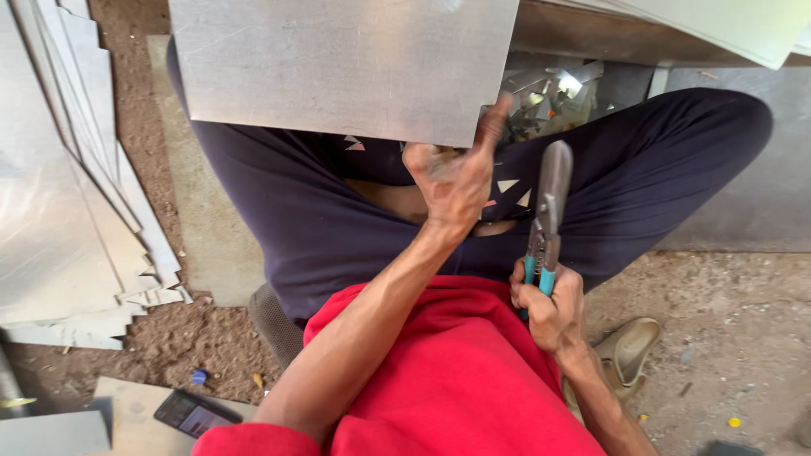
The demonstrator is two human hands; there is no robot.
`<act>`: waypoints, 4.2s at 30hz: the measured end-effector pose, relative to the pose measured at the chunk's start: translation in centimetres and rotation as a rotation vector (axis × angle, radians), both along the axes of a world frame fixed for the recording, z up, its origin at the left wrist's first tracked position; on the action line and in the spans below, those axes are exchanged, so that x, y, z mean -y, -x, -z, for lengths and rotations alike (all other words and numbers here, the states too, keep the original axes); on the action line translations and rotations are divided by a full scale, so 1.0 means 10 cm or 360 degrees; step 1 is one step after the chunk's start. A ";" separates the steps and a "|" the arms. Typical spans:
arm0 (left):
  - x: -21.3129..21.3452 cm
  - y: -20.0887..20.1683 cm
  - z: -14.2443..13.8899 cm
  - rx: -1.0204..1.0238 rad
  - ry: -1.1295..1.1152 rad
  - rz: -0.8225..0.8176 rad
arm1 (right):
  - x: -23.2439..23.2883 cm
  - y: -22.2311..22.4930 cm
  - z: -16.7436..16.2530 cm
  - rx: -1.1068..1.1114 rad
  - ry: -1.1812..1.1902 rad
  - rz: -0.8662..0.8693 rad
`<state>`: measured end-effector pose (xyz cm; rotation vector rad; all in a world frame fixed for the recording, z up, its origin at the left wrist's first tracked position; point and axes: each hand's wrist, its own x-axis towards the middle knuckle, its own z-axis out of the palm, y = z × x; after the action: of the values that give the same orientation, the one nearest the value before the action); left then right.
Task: The person cuts small sections and notches from a metal sheet using shears, frequently rotating the sheet and discarding metal offcuts onto the floor.
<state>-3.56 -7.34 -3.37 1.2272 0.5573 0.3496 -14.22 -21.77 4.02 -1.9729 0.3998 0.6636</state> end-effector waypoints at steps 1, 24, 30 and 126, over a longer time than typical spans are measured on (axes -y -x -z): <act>-0.02 0.00 0.05 -0.0039 -0.0016 0.0014 | -0.01 0.03 0.04 -0.0008 -0.0125 0.0100; 0.26 -0.05 -0.07 -0.0192 0.0448 0.0528 | -0.24 -0.15 0.11 -0.0047 -0.0504 0.0287; 0.27 -0.05 -0.08 -0.0176 0.0501 0.0546 | -0.24 -0.12 0.18 0.0049 -0.0440 0.0278; -1.97 -0.63 -0.50 -0.0178 0.0011 0.0448 | 0.17 -0.48 0.19 -0.0502 -0.0271 -0.0146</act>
<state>2.74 12.33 1.59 1.3047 0.4726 0.0417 -9.40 -23.50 2.15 -1.7359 0.4288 1.0398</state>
